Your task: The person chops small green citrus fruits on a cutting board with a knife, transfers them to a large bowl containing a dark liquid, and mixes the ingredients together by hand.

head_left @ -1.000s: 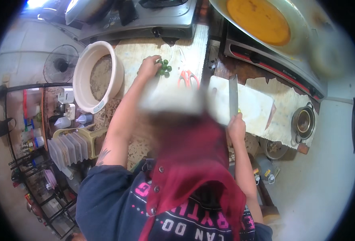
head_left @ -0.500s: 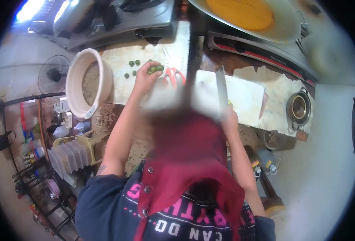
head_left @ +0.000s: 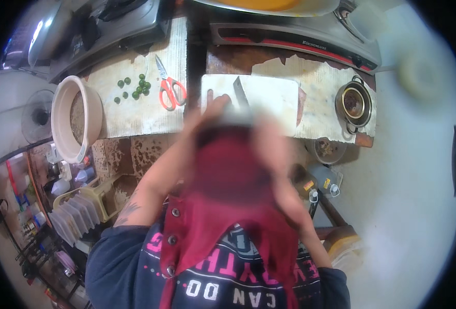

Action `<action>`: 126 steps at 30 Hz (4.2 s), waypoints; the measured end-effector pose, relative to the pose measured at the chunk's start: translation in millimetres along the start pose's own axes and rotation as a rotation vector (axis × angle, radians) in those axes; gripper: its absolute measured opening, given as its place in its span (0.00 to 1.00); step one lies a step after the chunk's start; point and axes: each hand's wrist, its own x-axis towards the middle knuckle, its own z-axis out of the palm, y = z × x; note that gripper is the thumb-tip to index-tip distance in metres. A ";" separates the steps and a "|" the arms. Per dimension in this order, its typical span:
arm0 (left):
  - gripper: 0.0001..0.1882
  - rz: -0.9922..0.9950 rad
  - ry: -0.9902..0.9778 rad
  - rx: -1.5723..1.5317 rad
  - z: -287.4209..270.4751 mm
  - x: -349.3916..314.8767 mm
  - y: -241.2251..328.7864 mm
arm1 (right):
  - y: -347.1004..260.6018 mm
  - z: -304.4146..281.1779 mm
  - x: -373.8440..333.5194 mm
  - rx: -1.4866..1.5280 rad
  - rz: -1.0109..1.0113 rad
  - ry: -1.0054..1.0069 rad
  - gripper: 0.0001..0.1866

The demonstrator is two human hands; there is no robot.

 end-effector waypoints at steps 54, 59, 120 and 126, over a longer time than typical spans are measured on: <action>0.14 -0.498 0.279 0.441 -251.1 -38.6 -74.8 | 4.0 89.9 50.5 -0.058 0.124 0.014 0.12; 0.11 -0.468 0.489 -0.178 -248.3 -59.6 -42.3 | 1.5 86.2 51.7 -0.027 0.185 -0.018 0.12; 0.12 0.044 -0.076 0.194 -32.3 -17.2 28.9 | -10.7 -36.1 -8.9 0.004 0.024 -0.382 0.08; 0.11 0.072 -0.100 0.197 -34.1 -14.0 29.3 | 13.3 30.0 -4.6 0.070 0.021 -0.269 0.07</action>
